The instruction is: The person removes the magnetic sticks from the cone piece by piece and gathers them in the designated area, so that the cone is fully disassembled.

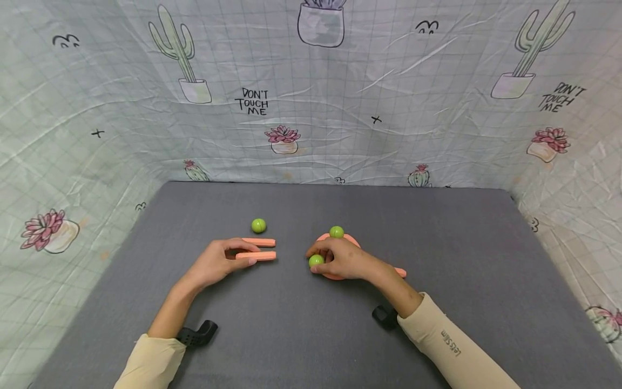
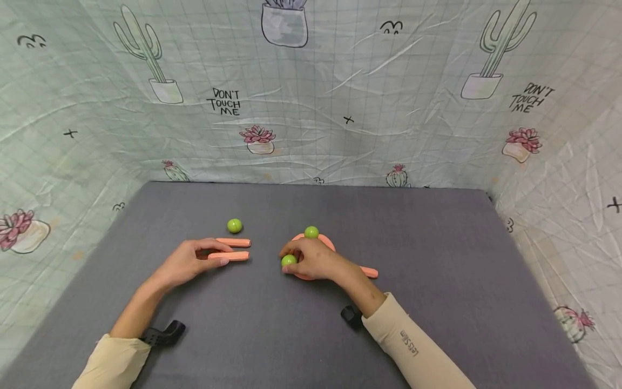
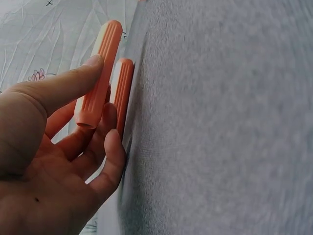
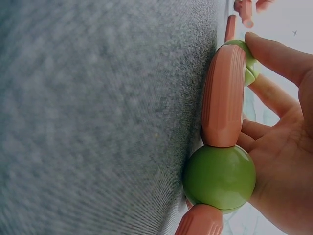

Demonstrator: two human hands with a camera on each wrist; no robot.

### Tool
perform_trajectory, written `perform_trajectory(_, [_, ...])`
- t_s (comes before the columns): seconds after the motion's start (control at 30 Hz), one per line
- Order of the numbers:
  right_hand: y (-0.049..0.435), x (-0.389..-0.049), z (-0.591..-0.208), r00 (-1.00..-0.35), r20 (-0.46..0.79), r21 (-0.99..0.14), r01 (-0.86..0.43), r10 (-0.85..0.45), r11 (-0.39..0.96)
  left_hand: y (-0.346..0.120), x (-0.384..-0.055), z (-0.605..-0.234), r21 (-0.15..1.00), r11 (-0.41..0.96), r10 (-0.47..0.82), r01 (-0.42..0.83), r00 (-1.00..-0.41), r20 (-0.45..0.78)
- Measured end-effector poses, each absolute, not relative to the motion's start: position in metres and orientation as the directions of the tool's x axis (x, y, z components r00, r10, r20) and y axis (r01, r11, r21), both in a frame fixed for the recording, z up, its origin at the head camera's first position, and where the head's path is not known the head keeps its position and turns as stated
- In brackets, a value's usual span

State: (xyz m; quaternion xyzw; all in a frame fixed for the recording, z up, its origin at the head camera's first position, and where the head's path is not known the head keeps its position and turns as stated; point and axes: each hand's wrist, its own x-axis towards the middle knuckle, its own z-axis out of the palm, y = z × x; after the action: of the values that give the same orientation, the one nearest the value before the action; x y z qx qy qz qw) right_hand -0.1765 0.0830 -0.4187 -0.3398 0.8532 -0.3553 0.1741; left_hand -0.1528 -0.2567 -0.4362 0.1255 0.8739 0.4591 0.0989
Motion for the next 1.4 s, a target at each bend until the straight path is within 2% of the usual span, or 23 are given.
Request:
perform_trajectory(0.4, [0.0831, -0.1771, -0.4206, -0.713, -0.058, -0.732, -0.445, -0.699, 0.515, -0.2626, -0.1541, -0.4386, 0.753, 0.640, 0.260, 0.152, -0.965, -0.026])
perform_trajectory(1.03, [0.0830, -0.1768, -0.4205, -0.713, -0.053, -0.734, -0.447, -0.700, 0.511, -0.2616, -0.1549, -0.4433, 0.747, 0.634, 0.274, 0.200, -0.961, 0.025])
perform_trajectory(1.4, [0.0880, -0.1768, -0.4191, -0.735, -0.048, -0.744, -0.425, -0.676, 0.515, -0.2614, -0.1541, -0.4412, 0.736, 0.635, 0.285, 0.234, -0.957, 0.058])
